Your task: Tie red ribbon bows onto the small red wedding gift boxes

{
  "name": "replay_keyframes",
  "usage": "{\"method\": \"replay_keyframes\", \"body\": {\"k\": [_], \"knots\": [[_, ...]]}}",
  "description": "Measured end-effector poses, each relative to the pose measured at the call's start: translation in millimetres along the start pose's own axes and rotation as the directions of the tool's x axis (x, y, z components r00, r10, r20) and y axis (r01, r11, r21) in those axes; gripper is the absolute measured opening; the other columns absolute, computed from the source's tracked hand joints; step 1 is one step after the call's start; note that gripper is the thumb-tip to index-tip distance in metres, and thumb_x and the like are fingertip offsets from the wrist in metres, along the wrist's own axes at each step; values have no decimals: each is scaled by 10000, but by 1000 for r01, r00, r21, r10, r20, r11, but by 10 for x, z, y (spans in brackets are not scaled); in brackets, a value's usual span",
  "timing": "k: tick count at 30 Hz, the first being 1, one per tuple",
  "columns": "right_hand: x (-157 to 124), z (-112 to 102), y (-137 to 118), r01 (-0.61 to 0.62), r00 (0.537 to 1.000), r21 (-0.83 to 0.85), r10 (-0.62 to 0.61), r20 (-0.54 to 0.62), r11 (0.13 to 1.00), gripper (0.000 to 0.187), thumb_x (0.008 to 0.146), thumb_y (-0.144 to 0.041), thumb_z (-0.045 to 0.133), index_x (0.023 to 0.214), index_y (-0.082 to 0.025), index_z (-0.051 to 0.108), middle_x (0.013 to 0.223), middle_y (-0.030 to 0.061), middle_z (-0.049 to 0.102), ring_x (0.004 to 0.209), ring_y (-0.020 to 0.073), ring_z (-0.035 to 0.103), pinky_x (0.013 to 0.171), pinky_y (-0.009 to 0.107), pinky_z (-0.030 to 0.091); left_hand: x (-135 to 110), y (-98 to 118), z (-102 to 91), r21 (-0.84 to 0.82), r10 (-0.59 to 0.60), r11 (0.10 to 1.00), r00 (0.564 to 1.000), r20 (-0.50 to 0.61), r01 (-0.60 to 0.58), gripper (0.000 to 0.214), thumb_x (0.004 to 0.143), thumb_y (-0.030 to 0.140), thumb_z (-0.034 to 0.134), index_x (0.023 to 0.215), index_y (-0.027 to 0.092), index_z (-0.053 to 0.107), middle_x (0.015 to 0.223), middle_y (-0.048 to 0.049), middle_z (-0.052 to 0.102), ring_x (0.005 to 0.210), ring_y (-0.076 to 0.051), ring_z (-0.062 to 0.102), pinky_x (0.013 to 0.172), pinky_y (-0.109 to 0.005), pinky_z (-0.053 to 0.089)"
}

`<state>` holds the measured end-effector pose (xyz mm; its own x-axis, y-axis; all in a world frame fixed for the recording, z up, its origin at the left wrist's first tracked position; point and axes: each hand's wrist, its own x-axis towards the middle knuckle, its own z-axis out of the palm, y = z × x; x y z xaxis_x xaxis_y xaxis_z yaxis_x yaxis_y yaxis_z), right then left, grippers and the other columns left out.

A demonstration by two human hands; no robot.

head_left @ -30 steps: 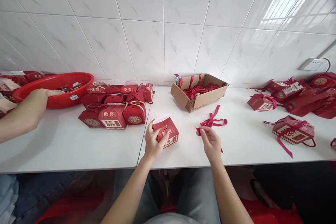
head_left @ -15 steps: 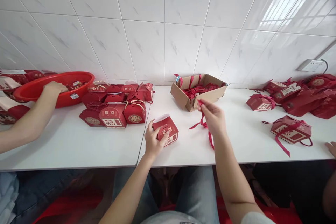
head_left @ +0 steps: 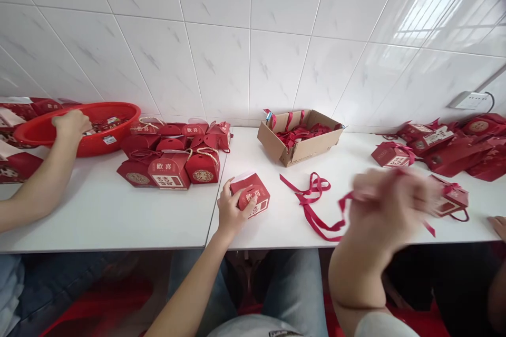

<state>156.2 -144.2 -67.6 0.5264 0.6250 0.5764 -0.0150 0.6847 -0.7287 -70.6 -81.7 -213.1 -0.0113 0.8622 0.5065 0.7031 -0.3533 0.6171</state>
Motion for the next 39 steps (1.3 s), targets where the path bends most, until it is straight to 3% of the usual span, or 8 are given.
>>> {"method": "replay_keyframes", "body": {"k": [2, 4, 7, 21, 26, 32, 35, 39], "knots": [[-161, 156, 253, -249, 958, -59, 255, 134, 967, 220, 772, -370, 684, 895, -199, 620, 479, -62, 523, 390, 76, 454, 379, 197, 336, -3, 6, 12, 5, 4, 1000, 1000, -13, -4, 367, 773, 472, 611, 1024, 224, 711, 1338, -118, 416, 1210, -345, 482, 1011, -500, 407], [-317, 281, 489, -481, 806, -171, 511, 298, 860, 298, 757, -380, 682, 966, -188, 591, 469, -61, 543, 375, 72, 425, 388, 194, 326, -9, 25, 21, 15, 3, 1000, 1000, -29, -2, 370, 776, 480, 613, 1029, 228, 709, 1334, -117, 415, 1212, -336, 481, 1016, -490, 405], [-499, 379, 757, -583, 688, -240, 629, 362, 776, 325, 750, -402, 666, 958, -185, 541, 469, -66, 536, 392, 72, 427, 421, 190, 328, -23, 74, 31, 34, -1, 999, 999, -52, 2, 380, 785, 497, 607, 1037, 231, 706, 1323, -122, 422, 1205, -324, 492, 1004, -476, 416], [-678, 501, 1076, -595, 674, -306, 669, 314, 743, 305, 744, -401, 638, 936, -198, 516, 499, -40, 588, 427, 120, 482, 446, 221, 348, -90, 229, 21, 114, -94, 989, 995, -29, 97, 411, 762, 513, 634, 1109, 297, 674, 1380, -131, 378, 1241, -348, 452, 946, -518, 410], [-640, 515, 1023, -477, 682, -449, 640, 354, 756, 501, 756, -424, 624, 1151, -124, 556, 494, -28, 600, 469, 145, 531, 512, 256, 423, -116, 235, 17, 154, -94, 984, 995, -18, 95, 421, 777, 513, 610, 1114, 267, 668, 1379, -165, 384, 1245, -373, 439, 925, -558, 388], [-563, 441, 1087, -391, 642, -537, 640, 423, 747, 617, 746, -473, 637, 1206, -66, 583, 480, -31, 570, 457, 132, 489, 510, 269, 418, -79, 245, -229, 102, 75, 990, 972, 222, -99, 540, 724, 515, 666, 1222, 316, 597, 1535, -123, 143, 1385, -437, 163, 1015, -622, 267], [-550, 416, 1144, -427, 636, -493, 639, 432, 758, 565, 734, -507, 648, 1119, -93, 628, 526, -11, 584, 499, 140, 496, 524, 279, 424, -17, 223, -345, 7, 191, 979, 926, 326, -204, 367, 816, 407, 586, 1162, 296, 632, 1576, -39, 18, 1423, -395, 39, 1099, -590, 169], [-558, 416, 1143, -396, 644, -511, 627, 439, 763, 437, 728, -523, 657, 939, -142, 675, 521, 0, 578, 499, 141, 482, 517, 275, 398, 80, 240, -354, -50, 98, 995, 946, 310, -87, 345, 935, 313, 362, 952, 259, 703, 1568, 24, 138, 1429, -319, 82, 1122, -553, 191]]}}
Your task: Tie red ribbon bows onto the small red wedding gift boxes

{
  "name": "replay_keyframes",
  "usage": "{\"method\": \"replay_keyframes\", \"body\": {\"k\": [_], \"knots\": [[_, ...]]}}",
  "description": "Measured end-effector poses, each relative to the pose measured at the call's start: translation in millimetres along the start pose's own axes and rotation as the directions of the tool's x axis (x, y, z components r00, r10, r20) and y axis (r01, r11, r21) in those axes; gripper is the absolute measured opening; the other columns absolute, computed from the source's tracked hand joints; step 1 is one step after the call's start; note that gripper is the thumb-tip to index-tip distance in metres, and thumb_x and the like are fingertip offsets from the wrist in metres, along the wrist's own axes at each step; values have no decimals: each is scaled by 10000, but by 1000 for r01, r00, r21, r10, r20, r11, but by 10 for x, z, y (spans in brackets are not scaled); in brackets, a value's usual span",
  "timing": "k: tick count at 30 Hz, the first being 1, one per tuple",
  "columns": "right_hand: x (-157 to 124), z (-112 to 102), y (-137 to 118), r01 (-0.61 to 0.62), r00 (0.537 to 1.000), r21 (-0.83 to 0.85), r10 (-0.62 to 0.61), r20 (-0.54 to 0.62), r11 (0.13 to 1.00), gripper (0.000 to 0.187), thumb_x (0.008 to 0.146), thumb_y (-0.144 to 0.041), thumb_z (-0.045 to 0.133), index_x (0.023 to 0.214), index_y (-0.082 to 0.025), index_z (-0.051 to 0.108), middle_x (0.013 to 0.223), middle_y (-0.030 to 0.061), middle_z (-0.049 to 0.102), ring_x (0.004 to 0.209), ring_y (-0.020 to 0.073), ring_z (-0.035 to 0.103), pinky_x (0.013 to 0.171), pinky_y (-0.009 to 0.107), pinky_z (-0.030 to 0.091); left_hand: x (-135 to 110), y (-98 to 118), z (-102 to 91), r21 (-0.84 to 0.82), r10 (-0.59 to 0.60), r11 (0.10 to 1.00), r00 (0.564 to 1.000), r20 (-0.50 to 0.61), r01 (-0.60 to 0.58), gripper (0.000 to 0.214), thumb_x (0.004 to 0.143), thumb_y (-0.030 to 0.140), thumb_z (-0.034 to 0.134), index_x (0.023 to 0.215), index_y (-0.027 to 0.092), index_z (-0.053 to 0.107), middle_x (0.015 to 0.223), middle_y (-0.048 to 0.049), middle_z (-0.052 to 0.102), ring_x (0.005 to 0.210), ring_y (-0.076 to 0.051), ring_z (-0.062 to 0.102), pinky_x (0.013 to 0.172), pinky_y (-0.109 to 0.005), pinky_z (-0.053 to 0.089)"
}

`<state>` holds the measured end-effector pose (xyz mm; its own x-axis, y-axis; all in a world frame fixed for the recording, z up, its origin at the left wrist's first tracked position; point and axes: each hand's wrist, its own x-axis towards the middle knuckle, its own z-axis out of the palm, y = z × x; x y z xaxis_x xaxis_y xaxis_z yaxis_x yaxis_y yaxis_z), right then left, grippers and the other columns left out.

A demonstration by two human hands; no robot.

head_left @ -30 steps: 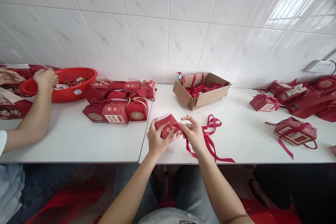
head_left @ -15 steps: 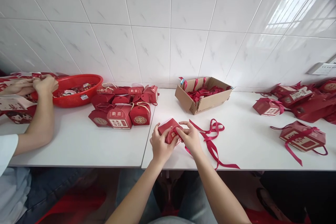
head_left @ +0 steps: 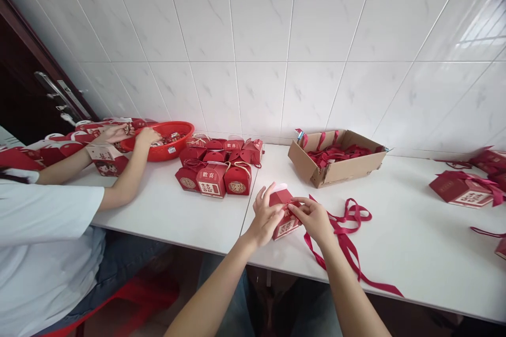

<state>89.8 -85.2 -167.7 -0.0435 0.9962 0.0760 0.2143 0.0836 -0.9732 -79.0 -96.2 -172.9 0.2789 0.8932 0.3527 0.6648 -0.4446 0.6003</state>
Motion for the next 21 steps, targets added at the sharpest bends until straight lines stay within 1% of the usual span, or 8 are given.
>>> {"method": "replay_keyframes", "body": {"k": [2, 3, 7, 10, 13, 16, 18, 21], "knots": [[-9, 2, -7, 23, 1000, -29, -23, -5, 999, 391, 728, -518, 656, 870, -155, 683, 490, -9, 552, 475, 136, 465, 495, 268, 377, 64, 27, 24, -57, -72, 996, 995, -73, 68, 411, 955, 317, 305, 918, 253, 709, 1530, 14, 262, 1408, -291, 159, 1121, -535, 219], [-13, 1, -11, 39, 999, -37, -39, -11, 999, 375, 731, -511, 655, 856, -159, 687, 490, -9, 552, 470, 136, 467, 488, 264, 374, 96, 42, 36, -81, -95, 993, 989, -111, 86, 398, 951, 323, 325, 902, 243, 711, 1500, -1, 323, 1388, -284, 205, 1123, -523, 227], [-27, -14, -29, 100, 994, -66, -103, -40, 993, 316, 745, -460, 650, 858, -170, 704, 560, 13, 616, 516, 149, 529, 532, 267, 415, 205, 90, 49, -106, -101, 991, 973, -206, 81, 235, 866, 304, 514, 771, 205, 704, 1365, -55, 485, 1309, -291, 307, 1122, -516, 239], [-41, -16, -41, 112, 991, -121, -120, -61, 986, 289, 758, -452, 640, 849, -188, 714, 597, 20, 636, 547, 158, 545, 572, 281, 430, 245, 108, 14, -109, -92, 992, 974, -208, 70, 182, 827, 282, 551, 748, 217, 701, 1330, -48, 516, 1304, -302, 310, 1102, -537, 265], [-46, 7, -22, 159, 981, -190, -177, -80, 969, 259, 783, -442, 623, 851, -213, 723, 659, 28, 642, 602, 169, 554, 619, 298, 443, 266, 134, -32, -83, -133, 989, 975, -176, 120, 166, 801, 274, 562, 716, 232, 699, 1331, -35, 522, 1312, -335, 300, 1073, -591, 272], [-28, 25, 31, 255, 942, -281, -303, -143, 925, 224, 792, -421, 628, 858, -239, 739, 772, 51, 610, 722, 191, 560, 701, 324, 461, 311, 171, -83, -28, -167, 986, 975, -149, 164, 151, 761, 267, 597, 652, 244, 698, 1332, -28, 528, 1317, -381, 282, 1041, -653, 253], [-13, 13, 56, 302, 910, -342, -376, -175, 890, 213, 777, -428, 651, 850, -251, 744, 818, 62, 569, 794, 211, 550, 751, 348, 467, 372, 207, -140, -21, -155, 988, 976, -153, 154, 145, 742, 262, 613, 629, 246, 702, 1323, -34, 535, 1307, -391, 288, 1030, -666, 256], [-6, -51, 17, 372, 901, -317, -422, -104, 873, 265, 758, -439, 681, 943, -254, 721, 965, 82, 584, 941, 236, 559, 863, 378, 458, 510, 299, -297, -72, -122, 991, 976, -178, 111, 152, 755, 269, 600, 653, 240, 709, 1305, -37, 546, 1303, -355, 306, 1062, -630, 258]]}}
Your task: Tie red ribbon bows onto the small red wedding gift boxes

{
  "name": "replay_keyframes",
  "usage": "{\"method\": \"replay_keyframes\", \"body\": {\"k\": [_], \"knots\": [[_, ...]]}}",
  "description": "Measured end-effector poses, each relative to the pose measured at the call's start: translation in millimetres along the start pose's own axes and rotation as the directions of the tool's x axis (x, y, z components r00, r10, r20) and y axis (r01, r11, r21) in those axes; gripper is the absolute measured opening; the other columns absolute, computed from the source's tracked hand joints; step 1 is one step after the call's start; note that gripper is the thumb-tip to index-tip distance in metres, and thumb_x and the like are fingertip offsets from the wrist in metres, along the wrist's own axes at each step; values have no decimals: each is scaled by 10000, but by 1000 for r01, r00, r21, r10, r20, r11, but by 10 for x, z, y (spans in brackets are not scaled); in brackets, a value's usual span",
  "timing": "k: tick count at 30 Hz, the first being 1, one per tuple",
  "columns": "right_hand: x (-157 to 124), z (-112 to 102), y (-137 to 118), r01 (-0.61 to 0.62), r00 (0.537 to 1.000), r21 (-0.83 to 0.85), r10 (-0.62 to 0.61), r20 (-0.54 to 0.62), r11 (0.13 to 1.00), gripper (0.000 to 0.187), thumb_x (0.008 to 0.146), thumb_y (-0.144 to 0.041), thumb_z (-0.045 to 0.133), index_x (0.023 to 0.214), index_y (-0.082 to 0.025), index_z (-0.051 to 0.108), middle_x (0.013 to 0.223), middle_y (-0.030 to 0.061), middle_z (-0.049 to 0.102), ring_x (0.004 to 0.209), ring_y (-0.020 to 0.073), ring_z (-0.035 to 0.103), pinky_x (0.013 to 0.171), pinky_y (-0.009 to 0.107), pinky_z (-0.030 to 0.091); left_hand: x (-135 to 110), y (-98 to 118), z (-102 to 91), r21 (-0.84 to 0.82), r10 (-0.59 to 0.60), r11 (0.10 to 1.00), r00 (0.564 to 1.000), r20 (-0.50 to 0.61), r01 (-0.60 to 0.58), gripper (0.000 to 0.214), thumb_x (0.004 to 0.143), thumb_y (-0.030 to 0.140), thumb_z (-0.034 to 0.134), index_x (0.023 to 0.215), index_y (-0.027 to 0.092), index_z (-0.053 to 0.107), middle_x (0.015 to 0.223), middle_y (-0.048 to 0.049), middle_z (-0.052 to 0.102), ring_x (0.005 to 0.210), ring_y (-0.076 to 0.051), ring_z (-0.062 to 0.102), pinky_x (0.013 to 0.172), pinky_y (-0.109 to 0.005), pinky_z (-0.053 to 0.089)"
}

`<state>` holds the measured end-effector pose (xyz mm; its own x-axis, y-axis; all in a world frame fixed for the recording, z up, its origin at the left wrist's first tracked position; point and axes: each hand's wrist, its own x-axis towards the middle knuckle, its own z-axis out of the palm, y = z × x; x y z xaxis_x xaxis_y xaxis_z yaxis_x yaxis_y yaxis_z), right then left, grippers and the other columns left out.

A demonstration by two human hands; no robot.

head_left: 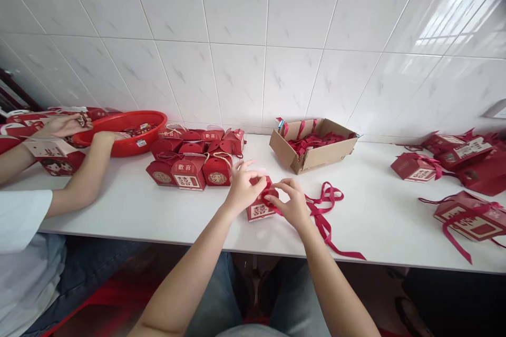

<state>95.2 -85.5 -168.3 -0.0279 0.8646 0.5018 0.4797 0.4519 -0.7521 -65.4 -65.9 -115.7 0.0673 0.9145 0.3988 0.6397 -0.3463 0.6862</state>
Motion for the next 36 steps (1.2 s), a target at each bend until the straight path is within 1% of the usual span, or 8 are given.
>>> {"method": "replay_keyframes", "body": {"k": [5, 12, 15, 18, 21, 24, 30, 36], "knots": [[149, -167, -231, -41, 989, 241, 5, 147, 970, 304, 853, -439, 567, 1065, -235, 647, 1103, 77, 644, 1058, 222, 575, 936, 371, 431, 273, 327, -309, -57, 115, 992, 993, -4, -115, 157, 786, 263, 589, 675, 228, 695, 1309, -9, 538, 1326, -309, 310, 1093, -569, 280], [494, -244, -602, -129, 991, 556, 92, 95, 821, 257, 834, -457, 583, 784, -205, 604, 761, -7, 598, 748, 134, 551, 744, 264, 449, 431, 605, -438, -64, 262, 962, 964, -54, -265, 162, 830, 269, 567, 743, 216, 694, 1294, -20, 533, 1328, -322, 292, 1048, -574, 339], [565, -245, -579, -191, 981, 536, 169, 91, 822, 317, 807, -485, 597, 685, -192, 581, 709, -13, 560, 699, 124, 516, 688, 248, 431, 422, 464, -433, 17, 284, 959, 958, -46, -283, 168, 851, 314, 551, 850, 256, 709, 1291, -16, 540, 1325, -323, 298, 1044, -574, 339], [563, -184, -419, -250, 967, 498, 243, 79, 831, 325, 762, -519, 622, 720, -196, 632, 918, 33, 622, 870, 168, 562, 753, 267, 445, 346, 127, -382, 61, 290, 953, 952, 102, -297, 295, 859, 290, 528, 1138, 304, 621, 1250, -28, 579, 1259, -269, 425, 1045, -492, 374], [524, -69, -225, -336, 941, 424, 314, 125, 841, 347, 723, -545, 640, 707, -198, 660, 1007, 59, 642, 972, 207, 576, 791, 291, 449, 222, -263, -203, 58, 128, 988, 971, 202, -142, 522, 771, 299, 639, 1273, 253, 504, 1304, -87, 553, 1225, -285, 492, 995, -443, 433], [482, 46, -107, -412, 911, 385, 365, 194, 826, 371, 693, -556, 653, 648, -187, 648, 878, 59, 659, 870, 200, 607, 728, 283, 457, 94, -521, 58, 19, 14, 1000, 997, 77, -15, 533, 718, 332, 695, 1206, 202, 524, 1263, -120, 566, 1224, -300, 492, 1004, -448, 416], [398, 159, -72, -559, 824, 438, 415, 386, 704, 356, 666, -502, 679, 606, -160, 600, 686, 2, 586, 586, 122, 546, 576, 247, 426, -54, -632, 337, -273, -145, 949, 987, 69, 158, 367, 762, 421, 647, 1046, 206, 561, 1063, -69, 649, 995, -236, 622, 856, -358, 493], [378, 171, -25, -565, 821, 450, 415, 393, 691, 378, 669, -517, 687, 602, -154, 601, 818, 19, 588, 612, 115, 542, 593, 254, 428, -96, -664, 379, -319, -185, 926, 979, 88, 203, 381, 732, 435, 671, 1005, 184, 583, 1009, -69, 649, 957, -236, 616, 839, -354, 481]]}}
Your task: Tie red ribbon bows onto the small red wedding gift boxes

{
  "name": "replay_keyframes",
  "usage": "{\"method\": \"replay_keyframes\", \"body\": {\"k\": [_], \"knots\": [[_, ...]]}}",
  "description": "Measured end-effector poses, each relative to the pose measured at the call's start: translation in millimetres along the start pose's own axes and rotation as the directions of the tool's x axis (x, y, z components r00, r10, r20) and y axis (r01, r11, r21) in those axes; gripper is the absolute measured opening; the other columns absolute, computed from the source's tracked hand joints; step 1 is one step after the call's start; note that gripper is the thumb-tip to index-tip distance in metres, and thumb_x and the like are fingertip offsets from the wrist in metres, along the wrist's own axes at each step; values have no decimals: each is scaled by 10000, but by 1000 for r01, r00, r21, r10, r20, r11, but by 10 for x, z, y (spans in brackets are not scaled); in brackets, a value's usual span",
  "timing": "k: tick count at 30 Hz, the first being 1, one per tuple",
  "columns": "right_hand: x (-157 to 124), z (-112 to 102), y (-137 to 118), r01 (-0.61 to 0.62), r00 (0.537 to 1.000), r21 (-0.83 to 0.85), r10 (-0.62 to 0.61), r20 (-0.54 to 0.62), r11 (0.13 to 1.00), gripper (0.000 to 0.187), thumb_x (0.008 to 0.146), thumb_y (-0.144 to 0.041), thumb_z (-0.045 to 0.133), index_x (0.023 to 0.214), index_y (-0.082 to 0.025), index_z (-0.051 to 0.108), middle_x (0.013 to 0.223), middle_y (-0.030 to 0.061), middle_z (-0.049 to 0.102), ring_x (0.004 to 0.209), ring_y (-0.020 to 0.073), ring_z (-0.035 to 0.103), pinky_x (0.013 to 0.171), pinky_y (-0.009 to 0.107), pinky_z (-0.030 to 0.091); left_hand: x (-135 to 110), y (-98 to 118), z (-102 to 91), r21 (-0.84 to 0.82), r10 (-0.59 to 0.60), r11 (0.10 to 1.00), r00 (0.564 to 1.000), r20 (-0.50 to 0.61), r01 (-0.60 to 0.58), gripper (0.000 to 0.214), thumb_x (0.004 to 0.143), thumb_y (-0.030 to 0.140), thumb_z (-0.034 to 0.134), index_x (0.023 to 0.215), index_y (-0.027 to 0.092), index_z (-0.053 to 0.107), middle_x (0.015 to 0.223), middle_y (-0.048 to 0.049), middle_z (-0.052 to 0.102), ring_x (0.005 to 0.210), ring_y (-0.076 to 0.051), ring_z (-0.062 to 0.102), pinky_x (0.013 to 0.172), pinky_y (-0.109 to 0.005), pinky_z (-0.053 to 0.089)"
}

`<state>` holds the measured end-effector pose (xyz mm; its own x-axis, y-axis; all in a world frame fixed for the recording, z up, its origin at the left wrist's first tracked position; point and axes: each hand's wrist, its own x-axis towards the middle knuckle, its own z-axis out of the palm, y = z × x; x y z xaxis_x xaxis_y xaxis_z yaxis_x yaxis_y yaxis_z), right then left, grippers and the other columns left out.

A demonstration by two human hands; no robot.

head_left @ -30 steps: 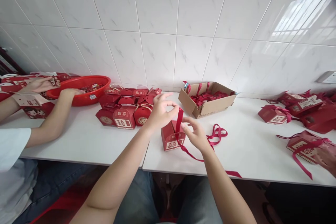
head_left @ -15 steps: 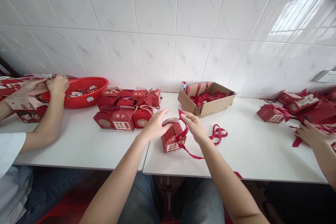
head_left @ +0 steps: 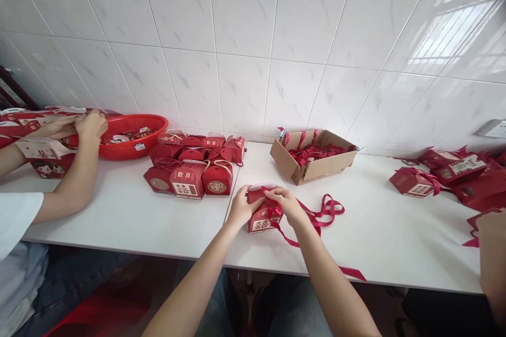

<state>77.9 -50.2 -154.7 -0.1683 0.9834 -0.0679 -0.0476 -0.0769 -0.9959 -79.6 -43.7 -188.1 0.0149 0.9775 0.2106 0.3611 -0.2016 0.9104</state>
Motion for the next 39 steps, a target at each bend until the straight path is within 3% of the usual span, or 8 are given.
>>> {"method": "replay_keyframes", "body": {"k": [8, 13, 17, 21, 26, 30, 35, 39], "knots": [[57, -93, 9, 35, 999, -97, -36, -17, 995, 345, 638, -529, 722, 633, -186, 691, 1261, 90, 572, 1091, 271, 554, 843, 323, 434, -75, 6, 4, -17, -27, 1000, 999, -30, 27, 388, 741, 451, 665, 1029, 205, 582, 1043, -71, 650, 987, -243, 612, 849, -350, 467], [105, -89, 49, -3, 999, -75, 6, 41, 997, 354, 663, -538, 694, 680, -185, 707, 1125, 88, 629, 913, 248, 615, 741, 332, 453, -105, 25, 5, 40, -46, 998, 998, -37, 48, 399, 752, 476, 643, 1047, 217, 570, 1060, -69, 643, 994, -246, 606, 842, -348, 460], [146, -117, 43, -7, 1000, -92, 9, 27, 996, 323, 649, -498, 720, 634, -175, 704, 1181, 89, 598, 965, 240, 595, 763, 313, 443, -156, 105, 25, 198, -141, 969, 989, -51, 148, 434, 755, 521, 615, 1050, 208, 551, 1101, -96, 625, 1052, -290, 578, 889, -412, 419], [171, -181, -14, -25, 990, -82, 36, 138, 996, 323, 651, -491, 723, 616, -172, 683, 999, 61, 644, 774, 180, 593, 663, 290, 433, -258, 200, 37, 291, -126, 948, 992, -27, 129, 410, 801, 540, 542, 1048, 213, 549, 1145, -101, 594, 1125, -302, 525, 976, -474, 327], [215, -250, -112, 10, 940, -59, 11, 342, 998, 299, 689, -466, 717, 713, -168, 720, 909, 45, 655, 767, 158, 573, 697, 274, 429, -297, 229, -17, -34, -76, 996, 996, 52, 78, 366, 904, 490, 334, 1007, 235, 576, 1142, -70, 580, 1113, -243, 493, 959, -393, 328], [262, -270, -133, 2, 916, -156, 61, 397, 988, 352, 711, -506, 688, 761, -159, 724, 770, 29, 646, 641, 130, 530, 613, 266, 395, -99, 280, -62, -311, -171, 934, 985, 39, 174, 349, 854, 517, 406, 796, 191, 518, 813, -24, 553, 719, -156, 496, 662, -280, 371], [298, -292, -134, 36, 906, -241, 70, 418, 970, 370, 688, -529, 693, 702, -159, 691, 605, -19, 572, 534, 96, 444, 543, 251, 335, 127, 397, -77, -317, -191, 913, 955, 228, 258, 322, 757, 418, 561, 577, 178, 444, 553, 39, 397, 525, -104, 367, 513, -242, 276], [325, -416, -120, 106, 910, -182, -22, 414, 977, 358, 753, -525, 634, 807, -178, 706, 844, 38, 680, 781, 177, 592, 737, 301, 425, 182, 448, -137, -339, -166, 908, 955, 245, 245, 213, 735, 317, 576, 609, 168, 490, 543, 46, 437, 502, -85, 396, 500, -227, 266]]}}
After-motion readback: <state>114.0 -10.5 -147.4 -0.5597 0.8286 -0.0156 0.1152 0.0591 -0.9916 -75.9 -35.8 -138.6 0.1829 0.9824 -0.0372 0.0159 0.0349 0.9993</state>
